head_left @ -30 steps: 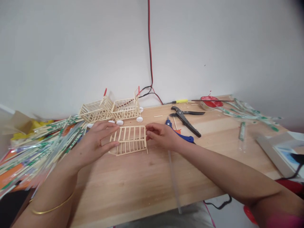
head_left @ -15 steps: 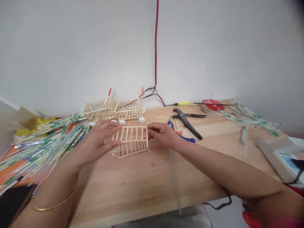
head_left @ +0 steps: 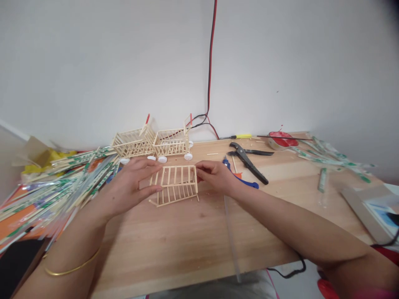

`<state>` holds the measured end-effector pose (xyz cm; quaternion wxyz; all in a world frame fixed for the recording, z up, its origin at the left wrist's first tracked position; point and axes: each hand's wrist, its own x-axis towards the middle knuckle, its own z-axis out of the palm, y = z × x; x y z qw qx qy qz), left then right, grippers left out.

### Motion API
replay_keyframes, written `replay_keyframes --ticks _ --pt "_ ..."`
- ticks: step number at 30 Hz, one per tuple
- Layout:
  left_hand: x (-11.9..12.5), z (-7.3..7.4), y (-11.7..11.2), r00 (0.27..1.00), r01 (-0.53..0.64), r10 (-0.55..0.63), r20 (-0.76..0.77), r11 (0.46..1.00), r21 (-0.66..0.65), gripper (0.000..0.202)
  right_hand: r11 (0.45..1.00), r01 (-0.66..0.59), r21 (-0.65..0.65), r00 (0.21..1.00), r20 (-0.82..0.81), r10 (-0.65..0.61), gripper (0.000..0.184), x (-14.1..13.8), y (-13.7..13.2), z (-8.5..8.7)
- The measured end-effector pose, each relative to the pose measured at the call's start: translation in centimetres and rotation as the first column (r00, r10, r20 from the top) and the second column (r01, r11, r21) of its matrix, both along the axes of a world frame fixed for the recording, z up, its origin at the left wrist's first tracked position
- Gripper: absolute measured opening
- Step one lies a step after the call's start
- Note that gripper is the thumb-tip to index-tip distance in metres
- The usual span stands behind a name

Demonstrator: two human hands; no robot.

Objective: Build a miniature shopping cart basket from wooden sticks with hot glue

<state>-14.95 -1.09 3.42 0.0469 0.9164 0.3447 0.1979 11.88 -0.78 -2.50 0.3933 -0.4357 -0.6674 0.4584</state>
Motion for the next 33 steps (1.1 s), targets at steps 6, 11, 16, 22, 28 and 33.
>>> replay_keyframes --ticks 6,11,16,22,28,33 --pt "0.1 0.3 -0.3 1.000 -0.001 0.001 -0.012 1.000 0.001 0.041 1.000 0.006 -0.018 1.000 -0.007 -0.006 0.018 -0.1 0.1 0.0" --pt "0.2 0.2 -0.4 1.000 -0.015 0.015 -0.013 1.000 -0.010 0.044 0.999 -0.013 -0.046 1.000 -0.027 0.012 0.017 -0.1 0.1 0.3" --pt "0.2 0.1 -0.5 1.000 -0.028 0.028 -0.009 0.999 -0.030 0.044 0.998 0.042 -0.040 0.999 -0.001 -0.042 0.013 0.6 -0.4 0.9" --pt "0.2 0.3 -0.8 0.998 -0.059 0.059 -0.013 0.997 -0.043 0.046 0.998 0.025 0.051 0.992 0.119 -0.031 0.010 1.7 -2.2 2.5" --pt "0.1 0.1 -0.8 0.998 -0.068 0.067 -0.015 0.997 -0.043 0.043 0.986 -0.144 0.081 0.979 0.159 0.130 0.022 1.8 -2.7 2.9" --pt "0.1 0.2 -0.8 0.997 -0.073 0.073 -0.011 0.996 -0.053 0.043 0.981 -0.185 0.050 0.979 0.093 0.180 0.030 1.4 -2.4 2.2"
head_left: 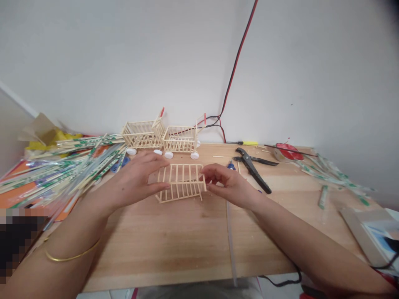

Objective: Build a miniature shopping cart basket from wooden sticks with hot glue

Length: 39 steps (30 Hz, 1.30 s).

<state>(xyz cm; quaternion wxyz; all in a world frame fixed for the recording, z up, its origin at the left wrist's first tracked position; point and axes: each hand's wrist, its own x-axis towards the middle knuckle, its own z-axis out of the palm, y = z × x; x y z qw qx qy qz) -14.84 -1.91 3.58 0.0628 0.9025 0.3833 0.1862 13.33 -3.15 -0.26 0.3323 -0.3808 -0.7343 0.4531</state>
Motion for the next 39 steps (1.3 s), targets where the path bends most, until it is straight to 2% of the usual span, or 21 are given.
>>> replay_keyframes --ticks 7,20,25,30,33,36,39 --pt "0.0 -0.1 0.0 1.000 0.004 -0.004 -0.006 1.000 -0.003 0.044 1.000 0.008 0.004 0.999 -0.054 -0.008 0.026 -0.4 0.1 -0.5" --pt "0.2 0.0 -0.1 1.000 0.002 -0.002 -0.001 1.000 0.006 0.042 0.998 0.009 0.062 1.000 -0.017 -0.008 0.021 -0.4 0.0 -0.6" --pt "0.0 -0.1 -0.2 1.000 -0.004 0.004 -0.016 1.000 -0.005 0.047 0.996 -0.004 0.092 0.999 0.037 0.001 0.035 0.0 0.0 -0.5" --pt "0.0 0.0 -0.3 1.000 -0.011 0.011 -0.006 1.000 -0.022 0.046 0.989 0.070 0.127 0.993 0.088 -0.082 0.047 0.4 0.1 -0.4" --pt "0.0 0.1 -0.4 1.000 -0.016 0.016 -0.008 0.999 -0.030 0.047 0.988 0.066 0.143 0.988 0.130 -0.085 0.053 0.5 0.1 -0.4" --pt "0.1 0.0 -0.4 0.999 -0.047 0.047 -0.015 0.998 -0.035 0.053 0.991 0.070 0.118 0.982 0.168 -0.089 0.049 0.8 0.2 0.0" --pt "0.1 0.0 -0.5 0.997 -0.077 0.076 -0.005 0.996 -0.041 0.057 0.984 0.147 0.104 0.977 0.142 -0.161 0.039 1.4 0.5 0.6"
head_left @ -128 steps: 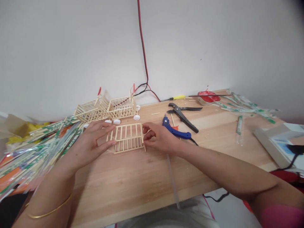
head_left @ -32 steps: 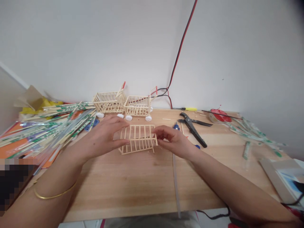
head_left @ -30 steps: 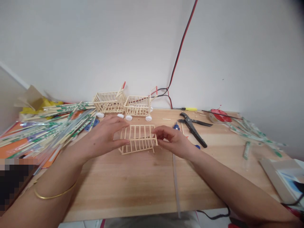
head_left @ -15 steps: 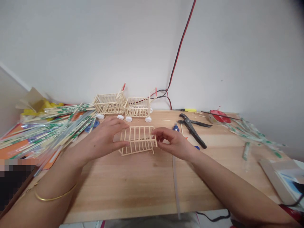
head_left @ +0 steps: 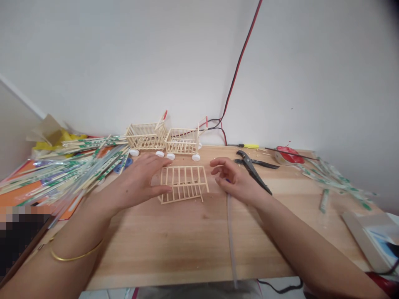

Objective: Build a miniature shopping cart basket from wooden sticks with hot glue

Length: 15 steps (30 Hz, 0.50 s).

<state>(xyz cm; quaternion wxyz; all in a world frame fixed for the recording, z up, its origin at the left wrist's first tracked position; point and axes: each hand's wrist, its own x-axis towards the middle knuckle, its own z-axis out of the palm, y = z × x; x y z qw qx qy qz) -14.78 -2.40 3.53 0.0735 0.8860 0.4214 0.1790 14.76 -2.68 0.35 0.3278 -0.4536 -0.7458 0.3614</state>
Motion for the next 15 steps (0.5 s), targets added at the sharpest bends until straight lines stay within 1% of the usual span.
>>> replay_keyframes --ticks 3,8,11,15 --pt "0.0 0.1 -0.1 1.000 -0.007 0.007 0.004 1.000 -0.013 0.056 0.999 0.050 0.001 0.999 -0.017 -0.050 0.035 0.5 0.2 0.8" --pt "0.1 0.3 -0.3 1.000 -0.001 0.001 -0.001 1.000 -0.022 0.056 0.999 0.046 0.003 0.998 0.046 -0.046 0.033 0.5 0.3 2.1" --pt "-0.1 0.4 -0.4 1.000 0.015 -0.015 -0.005 1.000 -0.023 0.055 0.996 0.051 0.076 0.993 0.102 -0.058 0.028 -0.1 0.4 2.4" --pt "-0.3 0.3 -0.4 1.000 0.031 -0.031 -0.003 0.999 -0.014 0.051 0.981 0.026 0.193 0.983 0.172 -0.060 0.024 -1.0 0.8 2.3"
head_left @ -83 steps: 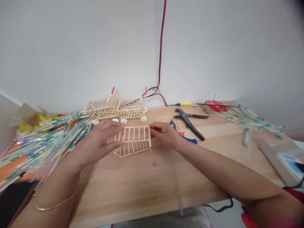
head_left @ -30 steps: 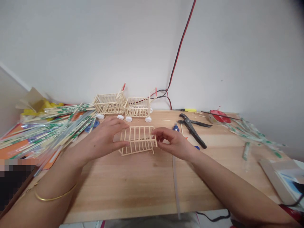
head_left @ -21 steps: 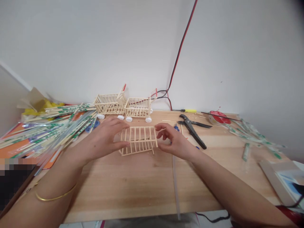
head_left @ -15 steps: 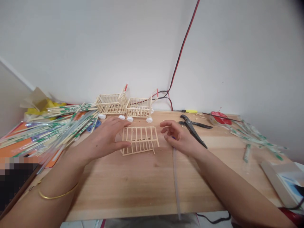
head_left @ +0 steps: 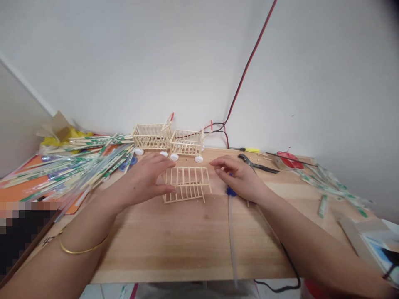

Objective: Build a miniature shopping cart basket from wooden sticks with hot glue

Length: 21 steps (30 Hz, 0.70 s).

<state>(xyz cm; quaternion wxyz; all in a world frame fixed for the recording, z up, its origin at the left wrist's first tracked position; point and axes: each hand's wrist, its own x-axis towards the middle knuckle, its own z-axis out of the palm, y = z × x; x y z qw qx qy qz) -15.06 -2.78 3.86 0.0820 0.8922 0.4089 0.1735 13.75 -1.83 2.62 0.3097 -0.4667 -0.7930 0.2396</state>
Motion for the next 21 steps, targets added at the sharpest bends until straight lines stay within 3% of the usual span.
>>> replay_keyframes --ticks 10,14,21 --pt "0.0 0.3 -0.2 1.000 -0.010 0.009 -0.021 1.000 -0.002 0.050 0.998 -0.066 -0.025 0.997 0.035 0.066 0.020 -1.2 0.2 -0.2" --pt "-0.1 0.3 -0.2 1.000 -0.008 0.008 -0.015 1.000 -0.018 0.050 0.996 -0.077 0.036 0.995 0.061 0.075 0.022 -1.3 0.4 0.3" --pt "0.1 0.2 -0.3 1.000 -0.020 0.020 -0.012 1.000 -0.017 0.052 0.951 -0.293 0.101 0.937 0.226 0.265 0.054 -3.8 -0.2 2.0"
